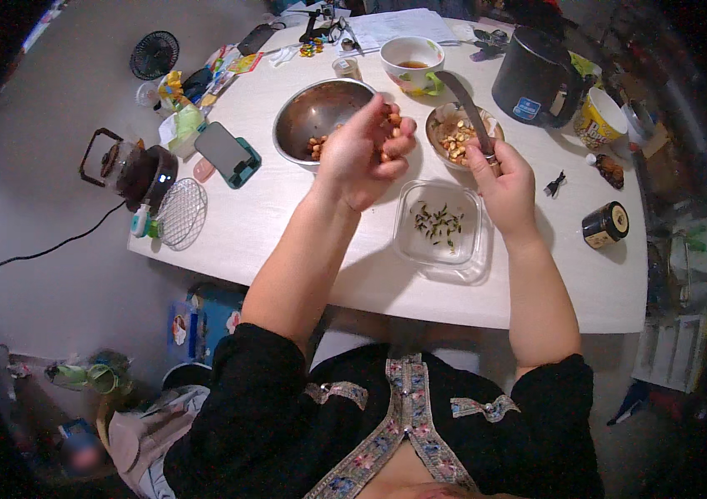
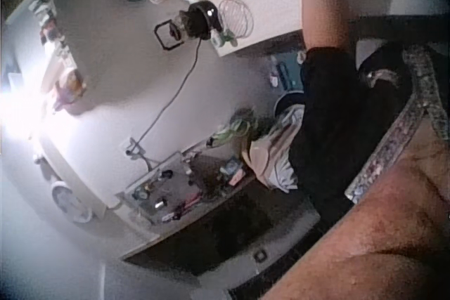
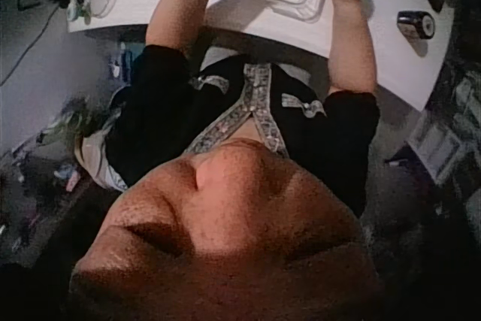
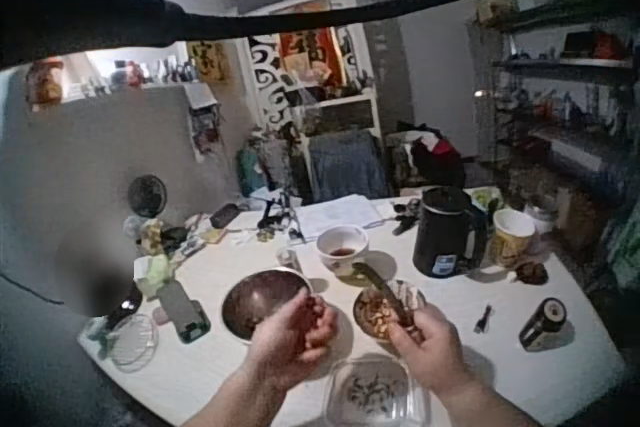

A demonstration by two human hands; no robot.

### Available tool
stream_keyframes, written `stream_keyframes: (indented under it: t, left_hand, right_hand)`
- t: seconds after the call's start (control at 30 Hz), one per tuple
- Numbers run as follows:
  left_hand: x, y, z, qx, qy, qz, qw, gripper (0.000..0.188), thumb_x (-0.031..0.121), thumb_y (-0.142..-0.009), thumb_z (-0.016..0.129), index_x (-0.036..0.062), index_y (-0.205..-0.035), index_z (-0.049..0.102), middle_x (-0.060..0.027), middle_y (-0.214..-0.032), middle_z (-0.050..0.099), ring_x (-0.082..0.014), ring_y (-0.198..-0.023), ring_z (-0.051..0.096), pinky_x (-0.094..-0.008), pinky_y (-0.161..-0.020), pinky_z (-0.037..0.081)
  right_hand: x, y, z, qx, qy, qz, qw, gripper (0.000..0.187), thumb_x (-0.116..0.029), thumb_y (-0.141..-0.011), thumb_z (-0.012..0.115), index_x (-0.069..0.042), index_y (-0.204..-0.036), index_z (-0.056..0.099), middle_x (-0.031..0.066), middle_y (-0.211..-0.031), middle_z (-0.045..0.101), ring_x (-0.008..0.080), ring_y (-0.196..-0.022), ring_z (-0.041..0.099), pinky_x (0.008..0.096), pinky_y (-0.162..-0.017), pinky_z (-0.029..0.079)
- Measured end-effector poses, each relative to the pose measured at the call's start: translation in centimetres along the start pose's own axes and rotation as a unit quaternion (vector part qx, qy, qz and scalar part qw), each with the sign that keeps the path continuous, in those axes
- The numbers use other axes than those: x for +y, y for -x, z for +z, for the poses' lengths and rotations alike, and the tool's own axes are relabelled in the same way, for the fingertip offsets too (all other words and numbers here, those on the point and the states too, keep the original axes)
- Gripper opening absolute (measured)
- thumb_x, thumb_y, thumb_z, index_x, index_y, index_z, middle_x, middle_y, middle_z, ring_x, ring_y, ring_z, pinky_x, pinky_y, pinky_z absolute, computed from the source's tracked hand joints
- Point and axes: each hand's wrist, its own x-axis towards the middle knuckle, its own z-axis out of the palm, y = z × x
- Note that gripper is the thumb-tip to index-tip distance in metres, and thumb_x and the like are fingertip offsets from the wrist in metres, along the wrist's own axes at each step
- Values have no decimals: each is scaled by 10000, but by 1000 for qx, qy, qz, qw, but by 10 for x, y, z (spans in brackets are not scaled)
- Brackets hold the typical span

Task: The person sits at a table and uses a small knife to peel the skins off roasted nuts. They pick up nuts from a metal bowl, scrape the skins off with the knife, and place the peeled nuts into a small glass bowl while discarding the skins into a plastic container.

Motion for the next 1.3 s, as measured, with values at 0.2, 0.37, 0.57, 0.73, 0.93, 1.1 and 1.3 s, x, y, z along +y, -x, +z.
stream_keyframes:
  t: [0.2,0.37,0.57,0.73,0.93,1.1,1.3]
  left_hand:
    - [-20,-11,3,-25,-70,28,997,274,295,-1019,516,73,-1172,561,13,-910,555,-34,-627,354,-158,-419,230]
    - [-35,-13,-9,-52,-34,41,997,207,174,-978,589,72,-1157,599,-5,-996,610,-40,-627,376,-161,-464,276]
    - [-46,-9,-29,-79,-55,71,993,161,174,-936,657,87,-1069,637,-47,-916,631,-41,-565,378,-174,-444,290]
    - [-44,-4,-31,-105,-75,109,986,200,136,-887,711,60,-1061,646,-126,-891,661,-60,-546,445,-183,-458,323]
    - [-45,-3,-31,-102,-86,118,984,214,102,-878,710,19,-1062,636,-126,-883,660,-73,-550,455,-205,-462,345]
    - [-44,-1,-31,-86,-129,114,981,240,59,-833,723,-8,-1052,652,-113,-881,656,-79,-561,476,-206,-456,349]
    - [-39,3,-28,-83,-197,114,970,227,19,-786,730,-20,-1002,674,-80,-920,646,-79,-582,510,-200,-459,366]
  right_hand:
    - [-8,3,-2,-32,-23,29,999,242,-228,-962,614,5,-1000,667,69,-775,640,129,-695,582,285,-640,468]
    - [-12,10,-1,-44,15,-11,999,231,-214,-981,579,-7,-1039,664,108,-798,649,208,-707,624,309,-657,486]
    - [-29,16,1,-84,6,-11,996,170,-176,-974,579,-19,-953,639,113,-752,622,225,-641,610,326,-599,470]
    - [-29,17,2,-102,-1,-42,994,111,-127,-946,609,-17,-937,624,117,-738,608,243,-615,597,331,-567,457]
    - [-29,13,5,-98,18,-108,989,84,-102,-919,629,-20,-913,613,126,-726,594,274,-609,593,353,-554,452]
    - [-29,13,5,-113,20,-123,986,84,-103,-908,630,-23,-897,605,132,-742,597,309,-630,598,374,-560,457]
    - [-34,12,5,-128,42,-141,981,83,-103,-910,616,-28,-887,590,133,-741,583,333,-645,587,394,-563,454]
